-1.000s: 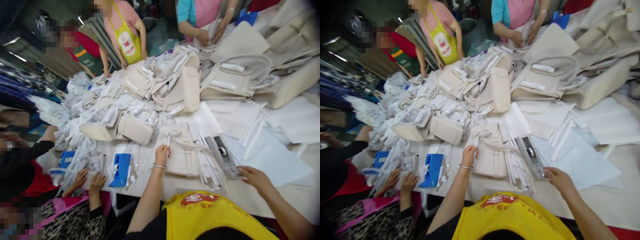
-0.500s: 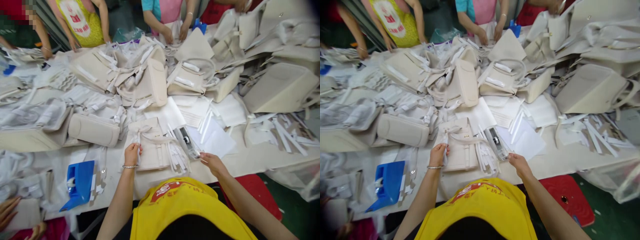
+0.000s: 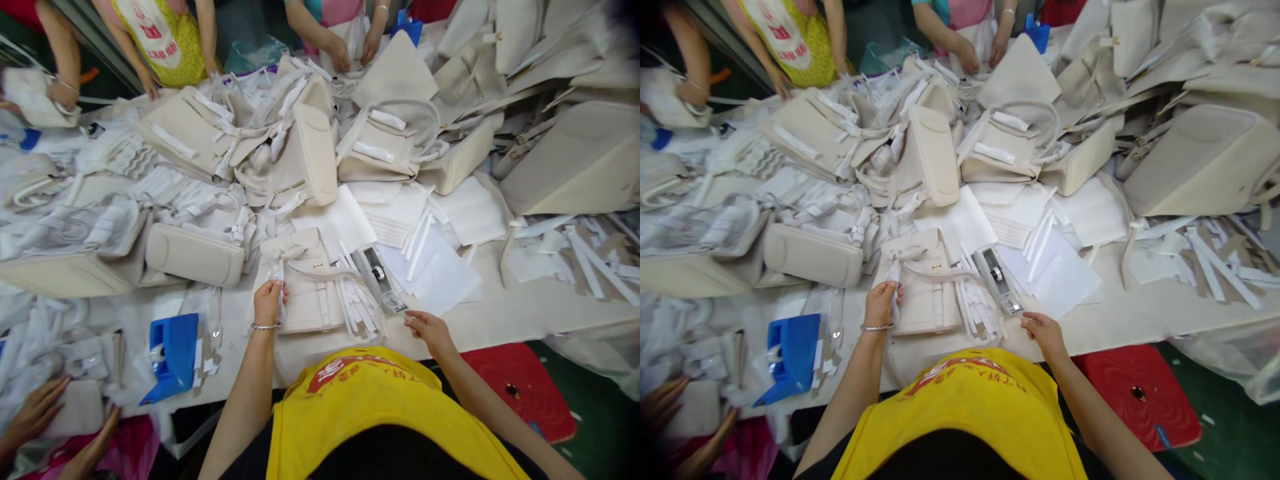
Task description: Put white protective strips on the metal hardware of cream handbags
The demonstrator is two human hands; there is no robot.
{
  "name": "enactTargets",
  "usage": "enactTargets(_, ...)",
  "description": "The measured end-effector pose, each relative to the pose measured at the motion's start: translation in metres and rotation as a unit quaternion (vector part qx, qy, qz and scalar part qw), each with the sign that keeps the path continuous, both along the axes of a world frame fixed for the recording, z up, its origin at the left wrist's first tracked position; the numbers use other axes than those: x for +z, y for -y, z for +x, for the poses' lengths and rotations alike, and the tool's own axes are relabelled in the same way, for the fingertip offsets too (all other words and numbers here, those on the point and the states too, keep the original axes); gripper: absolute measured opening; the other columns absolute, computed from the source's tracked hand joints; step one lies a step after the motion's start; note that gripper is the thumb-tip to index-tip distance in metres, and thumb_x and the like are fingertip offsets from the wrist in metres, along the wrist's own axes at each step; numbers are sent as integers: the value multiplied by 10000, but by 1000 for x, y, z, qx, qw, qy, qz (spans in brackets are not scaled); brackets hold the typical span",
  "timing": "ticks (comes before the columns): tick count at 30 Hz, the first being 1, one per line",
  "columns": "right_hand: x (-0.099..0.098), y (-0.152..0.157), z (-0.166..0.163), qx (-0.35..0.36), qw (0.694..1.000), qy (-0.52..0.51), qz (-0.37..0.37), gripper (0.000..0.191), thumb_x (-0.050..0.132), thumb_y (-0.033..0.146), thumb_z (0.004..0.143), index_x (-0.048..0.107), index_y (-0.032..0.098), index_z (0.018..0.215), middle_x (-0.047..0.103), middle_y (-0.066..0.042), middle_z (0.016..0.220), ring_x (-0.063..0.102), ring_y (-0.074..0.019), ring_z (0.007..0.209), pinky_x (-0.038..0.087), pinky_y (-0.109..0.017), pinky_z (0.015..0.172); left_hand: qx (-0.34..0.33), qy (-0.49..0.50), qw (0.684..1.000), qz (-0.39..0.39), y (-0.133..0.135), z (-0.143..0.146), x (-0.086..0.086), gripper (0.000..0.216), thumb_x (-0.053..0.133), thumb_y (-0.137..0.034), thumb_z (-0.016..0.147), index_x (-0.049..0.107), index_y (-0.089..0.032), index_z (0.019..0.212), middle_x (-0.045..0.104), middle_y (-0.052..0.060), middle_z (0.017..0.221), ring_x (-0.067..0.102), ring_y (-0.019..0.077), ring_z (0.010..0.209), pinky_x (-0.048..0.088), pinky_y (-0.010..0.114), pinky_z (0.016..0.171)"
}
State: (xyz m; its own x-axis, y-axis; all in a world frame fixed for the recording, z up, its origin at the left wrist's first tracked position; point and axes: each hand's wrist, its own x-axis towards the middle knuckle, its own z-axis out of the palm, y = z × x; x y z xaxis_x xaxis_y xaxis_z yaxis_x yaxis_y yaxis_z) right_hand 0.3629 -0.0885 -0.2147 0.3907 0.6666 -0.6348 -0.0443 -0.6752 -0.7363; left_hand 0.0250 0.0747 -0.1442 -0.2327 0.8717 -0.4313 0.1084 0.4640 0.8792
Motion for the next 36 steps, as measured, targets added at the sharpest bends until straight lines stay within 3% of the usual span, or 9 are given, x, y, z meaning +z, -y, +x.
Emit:
enactTargets(4, -16, 15, 23, 158, 958, 240, 0, 223, 523, 380, 566, 621, 199, 654, 614, -51, 692, 527, -211, 659, 389, -322, 610, -4, -12, 1000, 11, 4, -1, 2, 222, 490, -343, 657, 519, -124, 682, 503, -37, 498, 405, 45, 359, 307, 169, 375)
enactTargets(7, -9, 14, 29, 206, 962, 173, -52, 195, 575, 382, 512, 615, 214, 603, 591, -32, 574, 503, -199, 552, 366, -305, 519, -21, -60, 998, 27, 6, -1, 8, 200, 449, -328, 687, 508, -138, 660, 502, -37, 499, 417, 53, 374, 327, 176, 399)
enactTargets(11, 54, -29, -15, 188, 977, -81, -53, 298, 647, 410, 530, 610, 153, 678, 539, -23, 539, 367, -101, 410, 254, -237, 403, -62, -226, 970, 72, 10, 5, 22, 216, 383, -305, 746, 498, -162, 631, 518, -28, 516, 455, 63, 436, 338, 184, 470)
enactTargets(14, 109, -85, -85, 183, 968, -162, 64, 289, 657, 386, 557, 581, 136, 681, 508, -5, 539, 327, -69, 417, 203, -211, 399, -101, -412, 899, 114, 15, 9, 29, 233, 357, -277, 780, 512, -167, 644, 550, 8, 569, 481, 91, 517, 309, 214, 508)
enactTargets(17, 136, -137, -156, 232, 946, -176, 142, 266, 629, 384, 583, 556, 132, 628, 502, 6, 518, 308, -54, 395, 183, -203, 389, -143, -540, 816, 147, 21, 10, 29, 254, 317, -253, 812, 519, -165, 684, 570, 43, 642, 502, 120, 588, 287, 246, 529)
enactTargets(23, 116, -188, -232, 326, 925, -35, 191, 259, 570, 380, 598, 531, 140, 511, 504, 9, 469, 356, -67, 405, 252, -202, 412, -180, -611, 749, 182, 28, 0, 17, 241, 291, -241, 837, 504, -171, 749, 549, 45, 660, 492, 139, 584, 269, 274, 523)
enactTargets(27, 92, -194, -238, 346, 920, 52, 175, 260, 531, 379, 618, 534, 149, 498, 510, 6, 450, 389, -81, 413, 279, -207, 429, -172, -624, 734, 208, 32, -4, 14, 223, 290, -214, 836, 485, -176, 734, 520, 36, 638, 483, 144, 586, 271, 288, 530)
enactTargets(32, 80, -193, -238, 356, 923, 51, 138, 249, 522, 377, 599, 534, 146, 507, 518, 1, 455, 373, -80, 374, 270, -213, 389, -165, -625, 729, 226, 35, -4, 11, 200, 320, -207, 828, 488, -164, 731, 507, 36, 625, 484, 143, 581, 285, 293, 530)
enactTargets(36, 79, -194, -243, 348, 932, 26, 100, 196, 527, 325, 573, 499, 149, 490, 446, 30, 386, 337, -72, 334, 230, -202, 342, -153, -624, 731, 230, 38, -4, 7, 209, 327, -171, 822, 492, -130, 944, 520, 36, 612, 494, 137, 575, 298, 281, 536)
